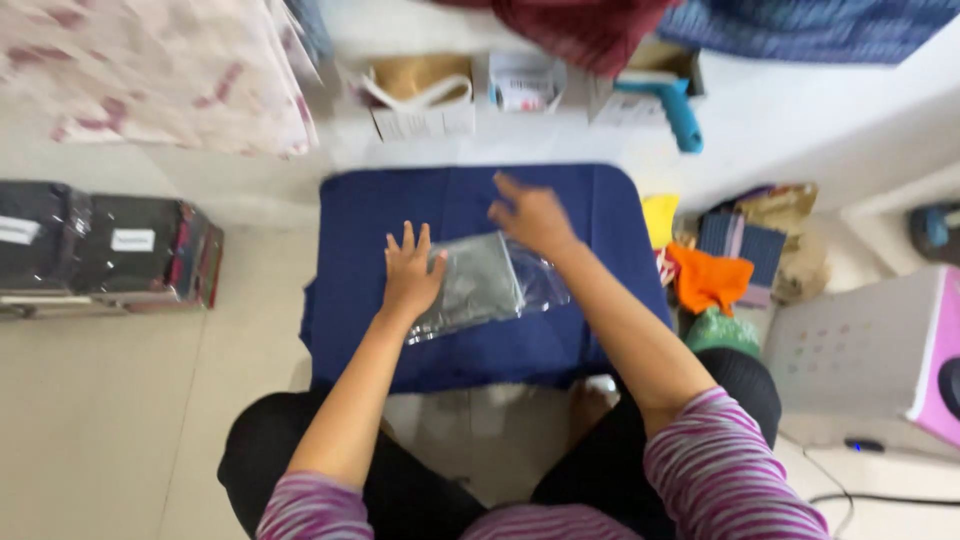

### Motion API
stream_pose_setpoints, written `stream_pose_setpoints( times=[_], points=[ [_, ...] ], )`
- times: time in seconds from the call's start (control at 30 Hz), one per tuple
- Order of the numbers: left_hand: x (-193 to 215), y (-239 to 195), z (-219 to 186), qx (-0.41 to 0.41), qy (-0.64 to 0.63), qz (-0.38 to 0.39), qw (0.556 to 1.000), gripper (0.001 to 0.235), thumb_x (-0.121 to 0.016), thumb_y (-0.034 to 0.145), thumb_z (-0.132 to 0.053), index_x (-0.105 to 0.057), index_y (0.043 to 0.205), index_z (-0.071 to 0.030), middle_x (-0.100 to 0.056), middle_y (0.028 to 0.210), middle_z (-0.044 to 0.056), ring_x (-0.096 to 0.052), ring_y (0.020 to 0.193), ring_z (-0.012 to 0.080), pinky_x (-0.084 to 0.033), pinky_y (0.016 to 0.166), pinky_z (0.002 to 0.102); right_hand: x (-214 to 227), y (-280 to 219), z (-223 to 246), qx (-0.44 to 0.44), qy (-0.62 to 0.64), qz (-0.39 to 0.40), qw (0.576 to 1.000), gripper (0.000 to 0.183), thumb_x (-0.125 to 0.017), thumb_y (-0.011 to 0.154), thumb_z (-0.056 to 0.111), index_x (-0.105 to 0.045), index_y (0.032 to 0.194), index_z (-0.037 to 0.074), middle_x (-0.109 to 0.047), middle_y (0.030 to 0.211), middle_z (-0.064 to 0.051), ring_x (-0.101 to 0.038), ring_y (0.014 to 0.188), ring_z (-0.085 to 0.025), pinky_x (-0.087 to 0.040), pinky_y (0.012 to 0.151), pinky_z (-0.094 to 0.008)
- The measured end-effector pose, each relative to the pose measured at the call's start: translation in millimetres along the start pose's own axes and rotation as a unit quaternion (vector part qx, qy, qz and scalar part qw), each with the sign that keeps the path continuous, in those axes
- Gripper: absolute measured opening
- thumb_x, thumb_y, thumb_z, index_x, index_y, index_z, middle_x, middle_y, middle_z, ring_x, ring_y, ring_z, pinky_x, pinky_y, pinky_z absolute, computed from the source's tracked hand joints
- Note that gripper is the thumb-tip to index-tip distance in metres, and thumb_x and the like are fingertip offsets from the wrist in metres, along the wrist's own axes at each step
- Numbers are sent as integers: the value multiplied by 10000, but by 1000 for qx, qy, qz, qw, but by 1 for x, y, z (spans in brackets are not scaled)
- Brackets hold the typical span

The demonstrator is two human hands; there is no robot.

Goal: The person folds a grey piece of fabric and places it into a clear plastic bag, sealing it and adding a label. They then pick up a red patterned scarf, unfold it, and begin folding it on a blue mat.

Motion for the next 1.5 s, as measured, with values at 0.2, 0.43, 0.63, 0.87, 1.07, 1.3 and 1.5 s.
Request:
stream_pose_setpoints(
  times=[0.2, 0.43, 0.63, 0.87, 1.07, 1.3, 1.5],
  points=[
    [135, 14, -33, -53, -80, -86, 992, 512, -611, 1020, -384, -543, 1504, -231, -441, 1580, 178, -401, 1425, 489, -230, 1162, 689, 92, 107, -19, 119, -100, -187, 970, 287, -840, 874, 210, -785, 1155, 236, -765, 924, 76, -729, 833, -117, -586, 753, -231],
    [184, 17, 31, -2, -201, -278, 939, 302, -675, 977, -158, -729, 1269, -207, -708, 1242, 117, -668, 1146, 348, -488, 1026, 449, 102, 143, -8, 55, -144, 38, 987, 249, -802, 870, 153, -797, 1117, 185, -773, 966, -111, -746, 964, -355, -591, 864, -459],
    [206, 19, 46, 81, -302, -305, 900, 317, -660, 955, -87, -726, 1254, -169, -717, 1176, 136, -702, 1116, 272, -533, 970, 335, 118, 142, -8, 5, -35, 156, 987, 266, -642, 967, 49, -781, 1169, 154, -762, 1060, -203, -694, 1053, -455, -518, 962, -512],
    [225, 5, 31, 99, -336, -270, 897, 267, -601, 988, -201, -687, 1239, -176, -708, 1222, -32, -674, 1046, 76, -518, 929, 213, 124, 140, 2, 8, -24, 204, 979, 264, -531, 1008, 30, -740, 1151, 105, -706, 1113, -11, -613, 983, -189, -472, 798, -374],
    [221, 1, 25, 106, -319, -249, 908, 262, -590, 997, -224, -685, 1240, -198, -700, 1219, -47, -669, 1028, 79, -521, 962, 227, 102, 138, -20, 13, -127, 3, 992, 146, -471, 985, 143, -581, 890, 125, -666, 860, -122, -600, 733, -377, -464, 629, -528],
    [157, 8, 8, 8, -335, -175, 926, 189, -690, 999, -240, -753, 1171, -195, -753, 1097, 88, -735, 959, 229, -578, 831, 340, 143, 31, 78, 291, -199, -442, 825, 79, -723, 883, 3, -674, 919, 55, -607, 846, -81, -637, 750, -273, -574, 735, -402],
    [75, -31, -77, 114, -570, 161, 797, 524, -620, 972, -551, -695, 1294, -145, -747, 1212, 125, -746, 1035, 219, -585, 825, 298, 100, -101, 126, 430, -129, -348, 823, 41, -755, 935, 103, -794, 936, 115, -770, 965, -59, -710, 893, -247, -556, 959, -556]
  ],
)
Point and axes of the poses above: each hand's wrist, its own y-axis towards the middle knuckle, its own x-axis out of the back of the hand, z = x × y, the point moved 5 cm from there along y, towards the middle knuckle
